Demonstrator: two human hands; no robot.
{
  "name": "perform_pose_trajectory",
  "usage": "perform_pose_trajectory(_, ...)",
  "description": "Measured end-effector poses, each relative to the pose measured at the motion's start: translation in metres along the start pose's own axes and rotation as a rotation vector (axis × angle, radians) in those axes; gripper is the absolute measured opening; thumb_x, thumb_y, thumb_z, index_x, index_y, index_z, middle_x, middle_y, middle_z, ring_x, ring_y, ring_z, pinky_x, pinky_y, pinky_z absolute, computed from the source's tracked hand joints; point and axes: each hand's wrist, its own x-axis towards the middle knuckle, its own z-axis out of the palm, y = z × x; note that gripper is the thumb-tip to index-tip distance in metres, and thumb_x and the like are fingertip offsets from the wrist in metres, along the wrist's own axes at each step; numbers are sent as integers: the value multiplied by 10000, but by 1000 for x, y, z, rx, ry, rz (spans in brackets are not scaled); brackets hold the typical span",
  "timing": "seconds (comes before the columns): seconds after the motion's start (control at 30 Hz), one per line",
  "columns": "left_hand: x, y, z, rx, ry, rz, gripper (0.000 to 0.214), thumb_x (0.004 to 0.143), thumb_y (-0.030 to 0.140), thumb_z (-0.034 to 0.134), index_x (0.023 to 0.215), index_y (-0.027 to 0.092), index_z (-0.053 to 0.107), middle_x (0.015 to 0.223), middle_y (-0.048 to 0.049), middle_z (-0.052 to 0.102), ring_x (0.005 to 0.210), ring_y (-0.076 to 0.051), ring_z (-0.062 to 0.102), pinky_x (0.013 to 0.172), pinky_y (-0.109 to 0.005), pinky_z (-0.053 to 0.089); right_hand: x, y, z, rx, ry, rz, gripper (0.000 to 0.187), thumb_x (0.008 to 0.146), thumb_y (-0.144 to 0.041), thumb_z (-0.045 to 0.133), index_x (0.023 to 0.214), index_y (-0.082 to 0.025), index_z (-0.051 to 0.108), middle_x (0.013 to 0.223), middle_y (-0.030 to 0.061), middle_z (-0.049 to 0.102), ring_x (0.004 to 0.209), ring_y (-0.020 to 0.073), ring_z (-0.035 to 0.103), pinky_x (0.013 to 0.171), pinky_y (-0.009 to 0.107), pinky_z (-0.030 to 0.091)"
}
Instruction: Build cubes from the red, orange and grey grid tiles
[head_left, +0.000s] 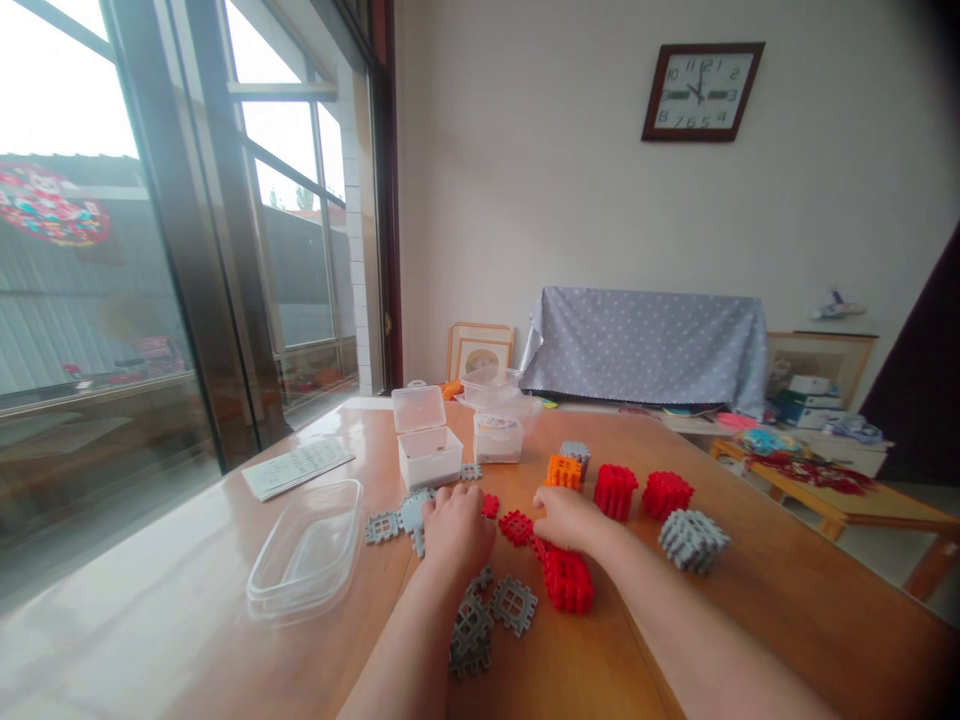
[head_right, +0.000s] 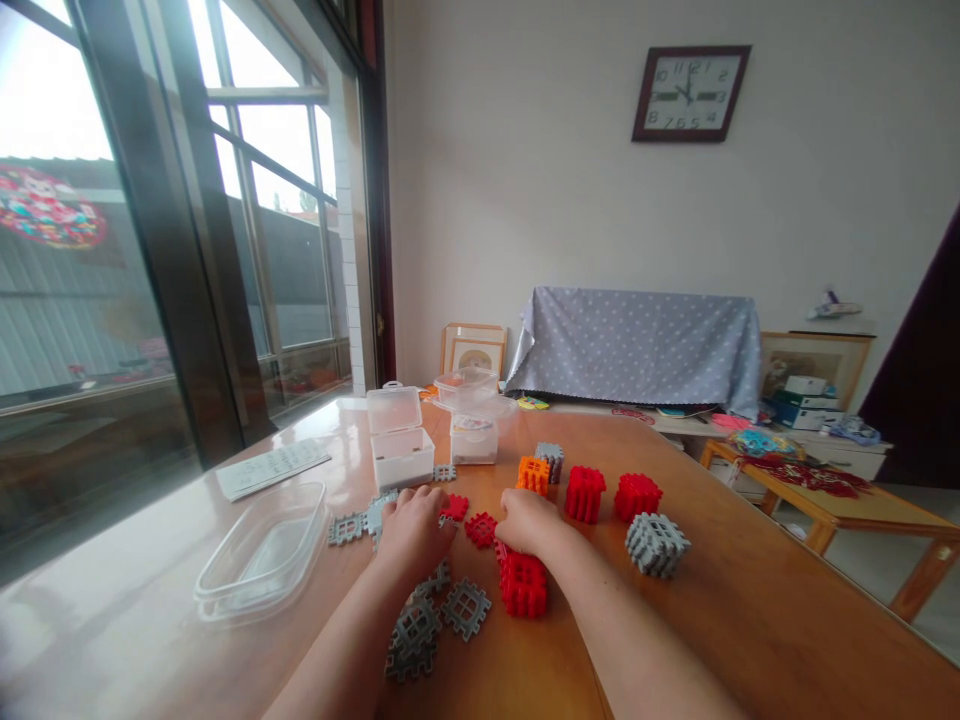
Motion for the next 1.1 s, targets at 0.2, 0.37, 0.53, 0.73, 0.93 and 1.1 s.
perform_pose_trajectory(0.2, 2, 4, 0, -100, 48, 17, 234, 861, 279, 483, 1036, 264, 637, 1173, -58, 662, 1109, -286, 506, 903, -402, 343, -1, 6, -10, 9, 4, 51, 329, 790, -452, 647, 1031, -229, 671, 979, 67, 726, 865, 220, 660, 661, 266, 396)
perform_pose_trajectory(0.37, 2, 6, 0, -127, 45, 17, 204, 858, 290, 496, 995, 257, 643, 1162, -55, 674, 1096, -285, 518, 894, -392, 341, -6, -3, -17, -10, -83, 54, 467, 628, -580, 755, 924, -225, 692, 890, 75, 732, 805, 263, 678, 604, 287, 412)
perform_pose_trajectory(0.53, 2, 6, 0, -152, 66, 31, 187, 854, 295, 504, 972, 265, 645, 1143, -40, 684, 1085, -282, 527, 880, -385, 349, -4, -10, -15, -2, -94, 78, 340, 646, -451, 743, 877, -208, 687, 827, 86, 726, 735, 255, 678, 546, 281, 393)
perform_pose_trajectory(0.73, 4, 7, 3, -214, 98, 67, 171, 862, 284, 505, 958, 258, 644, 1060, -38, 701, 1032, -254, 552, 835, -338, 367, -12, 6, -32, 33, 38, 107, 248, 794, -463, 579, 865, -235, 645, 960, 55, 704, 778, 204, 647, 548, 266, 347)
perform_pose_trajectory(0.93, 3, 11, 1, -226, 111, 106, 189, 830, 215, 515, 949, 259, 656, 1050, -20, 710, 1025, -241, 572, 849, -327, 399, -42, 9, -46, 33, 61, 98, 265, 806, -491, 573, 807, -230, 617, 847, 40, 683, 696, 193, 604, 538, 281, 302)
perform_pose_trajectory(1.1, 1, 17, -1, -273, 46, 137, 178, 833, 197, 531, 953, 229, 659, 1046, -41, 713, 1025, -221, 602, 879, -297, 426, -60, 5, -40, 40, 38, 79, 359, 800, -586, 603, 795, -227, 601, 787, 33, 682, 682, 197, 600, 551, 279, 303)
